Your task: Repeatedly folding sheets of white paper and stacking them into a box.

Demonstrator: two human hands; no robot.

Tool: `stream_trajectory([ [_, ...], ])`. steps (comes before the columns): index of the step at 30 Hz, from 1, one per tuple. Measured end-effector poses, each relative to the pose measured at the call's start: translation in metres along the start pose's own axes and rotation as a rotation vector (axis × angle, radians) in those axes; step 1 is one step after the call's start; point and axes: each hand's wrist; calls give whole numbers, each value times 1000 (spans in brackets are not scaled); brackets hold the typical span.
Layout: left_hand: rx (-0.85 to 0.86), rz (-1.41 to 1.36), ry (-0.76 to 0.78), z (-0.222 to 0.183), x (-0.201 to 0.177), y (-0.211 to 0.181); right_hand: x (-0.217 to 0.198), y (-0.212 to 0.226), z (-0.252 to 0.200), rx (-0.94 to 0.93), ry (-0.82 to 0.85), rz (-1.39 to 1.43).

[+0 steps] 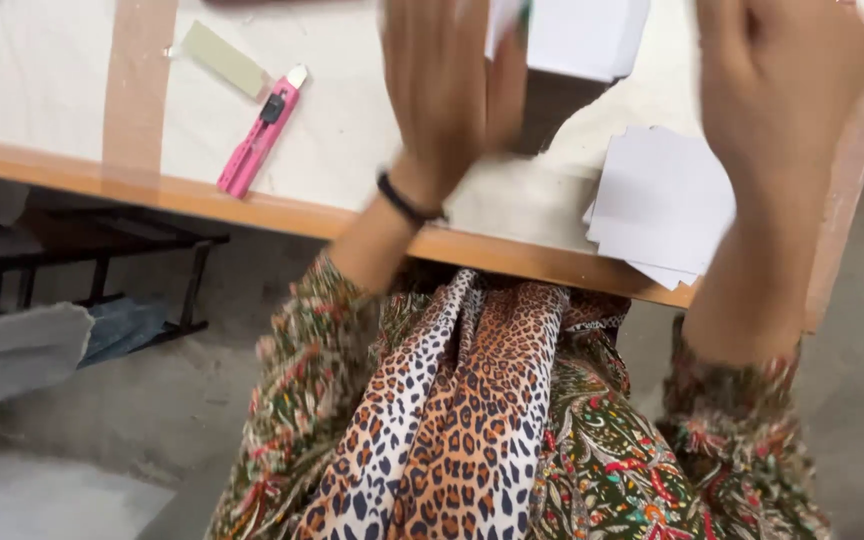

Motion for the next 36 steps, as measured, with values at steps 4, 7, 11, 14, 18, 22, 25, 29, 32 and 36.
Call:
stream_trajectory([
  [4, -191, -317, 449, -126, -12, -62, -7, -61, -98, 8, -133, -118],
  [7, -312, -523, 765, -156, 13, -89, 17, -71, -157, 264, 37, -294],
  [11, -524, -298, 1031, -164, 26, -100, 34, -53, -175, 456, 153, -88],
  [14, -498, -310, 971, -125, 11, -103, 19, -47, -161, 481, -35, 133],
  [18, -782, -697, 975, -75, -15, -114, -17, -53, -162, 481, -307, 1008],
  [22, -822, -1037, 992, -60, -10, -122, -30, -63, -166, 213, -67, 1024],
  [25, -610, -932, 755, -70, 4, -130, -3, -16, -129, 199, -320, 942],
  [29, -503, -620, 649, -52, 17, -118, 0, 23, -98, 96, -480, 650],
  [32, -392, -561, 786, -25, 5, -98, -29, 43, -79, -45, -237, 438],
  [36, -460, -887, 871, -16, -16, -71, -51, 13, -76, 549, 30, 385],
])
Point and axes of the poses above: each hand's wrist, its own z-axis towards the middle knuckle, its own x-axis out of the palm, y = z × x, and after that the axes turned 7 degrees about -x, right-handed
